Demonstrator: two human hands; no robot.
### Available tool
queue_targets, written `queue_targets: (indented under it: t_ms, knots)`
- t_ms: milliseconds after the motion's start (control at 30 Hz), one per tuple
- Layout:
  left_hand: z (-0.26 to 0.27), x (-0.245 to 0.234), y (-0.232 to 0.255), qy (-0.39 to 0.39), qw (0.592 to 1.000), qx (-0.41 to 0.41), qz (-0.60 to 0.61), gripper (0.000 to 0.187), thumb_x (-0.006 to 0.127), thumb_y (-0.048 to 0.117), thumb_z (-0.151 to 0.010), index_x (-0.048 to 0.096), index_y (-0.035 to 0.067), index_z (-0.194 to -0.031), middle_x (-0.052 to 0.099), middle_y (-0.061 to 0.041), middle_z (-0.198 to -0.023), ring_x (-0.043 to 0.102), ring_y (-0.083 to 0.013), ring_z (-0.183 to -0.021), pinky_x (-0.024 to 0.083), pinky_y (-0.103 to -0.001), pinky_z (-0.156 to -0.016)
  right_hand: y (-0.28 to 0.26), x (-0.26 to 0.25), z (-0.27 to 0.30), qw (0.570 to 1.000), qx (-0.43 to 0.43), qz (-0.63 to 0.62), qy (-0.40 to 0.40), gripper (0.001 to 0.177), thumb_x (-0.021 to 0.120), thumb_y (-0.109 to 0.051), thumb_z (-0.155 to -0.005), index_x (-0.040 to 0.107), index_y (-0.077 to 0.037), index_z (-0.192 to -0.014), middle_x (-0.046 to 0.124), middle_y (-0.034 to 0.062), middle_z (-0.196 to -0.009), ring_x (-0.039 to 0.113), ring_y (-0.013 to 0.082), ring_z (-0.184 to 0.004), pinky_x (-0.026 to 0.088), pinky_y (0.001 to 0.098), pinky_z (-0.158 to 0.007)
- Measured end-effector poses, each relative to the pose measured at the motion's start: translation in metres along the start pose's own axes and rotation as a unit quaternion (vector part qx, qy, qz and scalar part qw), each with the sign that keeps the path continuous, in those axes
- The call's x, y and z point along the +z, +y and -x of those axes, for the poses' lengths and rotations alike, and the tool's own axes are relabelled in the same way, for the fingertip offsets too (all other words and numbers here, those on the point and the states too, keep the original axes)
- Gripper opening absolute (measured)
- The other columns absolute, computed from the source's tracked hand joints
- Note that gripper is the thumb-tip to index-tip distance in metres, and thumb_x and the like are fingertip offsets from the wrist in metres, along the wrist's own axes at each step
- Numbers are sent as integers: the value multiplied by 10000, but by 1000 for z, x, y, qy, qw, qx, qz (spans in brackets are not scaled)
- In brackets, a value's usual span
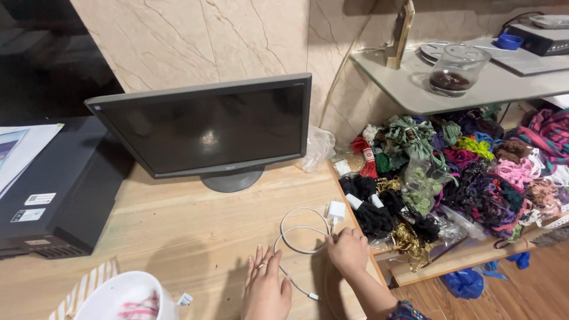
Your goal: Wiping down a desk and computer peripherals with a cloth and soapy water.
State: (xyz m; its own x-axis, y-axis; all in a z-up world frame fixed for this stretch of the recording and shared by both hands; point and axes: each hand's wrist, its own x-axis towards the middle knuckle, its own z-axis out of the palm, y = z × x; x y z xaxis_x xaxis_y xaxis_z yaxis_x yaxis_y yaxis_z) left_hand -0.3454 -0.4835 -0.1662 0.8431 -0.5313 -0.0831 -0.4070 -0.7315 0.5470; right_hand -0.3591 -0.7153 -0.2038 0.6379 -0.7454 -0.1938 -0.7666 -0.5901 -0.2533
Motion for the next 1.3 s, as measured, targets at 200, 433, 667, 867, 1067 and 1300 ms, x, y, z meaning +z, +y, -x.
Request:
queue_targets:
  t_ms: [200,433,667,867,1067,1300]
  knots:
    - [-20,10,2,-23,1000,-11,-1,693,636,211,-913,379,97,-1546,315,-138,-1615,124,-296,-1565,60,-474,-1274,-19,-25,8,996,32,38,-70,729,720,-615,-868,610,-40,-1304,562,144,-1367,465,302,-1345,356,425,-1161]
    - [-55,24,0,-35,999,18,-3,712,645,224,-900,382,118,-1553,302,-131,-1622,114,-304,-1562,58,-477,-1271,-15,-13,-1,997,46,-3,-65,372,656,-209,-858,699,-20,-1176,553,164,-1347,468,339,-1319,339,426,-1157]
    - [-80,25,20,-61,997,53,-8,712,653,239,-904,380,122,-1552,301,-133,-1644,132,-299,-1559,66,-473,-1269,-1,14,-13,999,32,4,-27,303,566,-169,-888,663,-22,-1134,668,186,-1174,548,341,-1247,347,443,-1103]
    - [-84,21,61,-55,995,88,7,665,640,223,-907,418,114,-1524,335,-122,-1631,156,-278,-1554,85,-454,-1266,29,-8,-20,993,56,-100,-32,259,525,-118,-936,473,-36,-1176,746,239,-955,723,404,-944,481,538,-947]
    - [-94,32,108,-46,988,143,20,644,642,216,-898,452,120,-1506,373,-125,-1587,183,-293,-1547,103,-458,-1261,90,-26,-39,971,32,-222,82,195,589,-102,-921,495,-76,-1090,718,277,-909,678,484,-915,521,571,-796]
    - [-86,76,182,-14,979,196,56,635,658,205,-884,487,76,-1482,402,-156,-1567,233,-321,-1527,149,-466,-1246,180,-89,-21,946,27,-269,182,149,627,-151,-948,537,-84,-1046,699,278,-852,656,496,-890,483,582,-754]
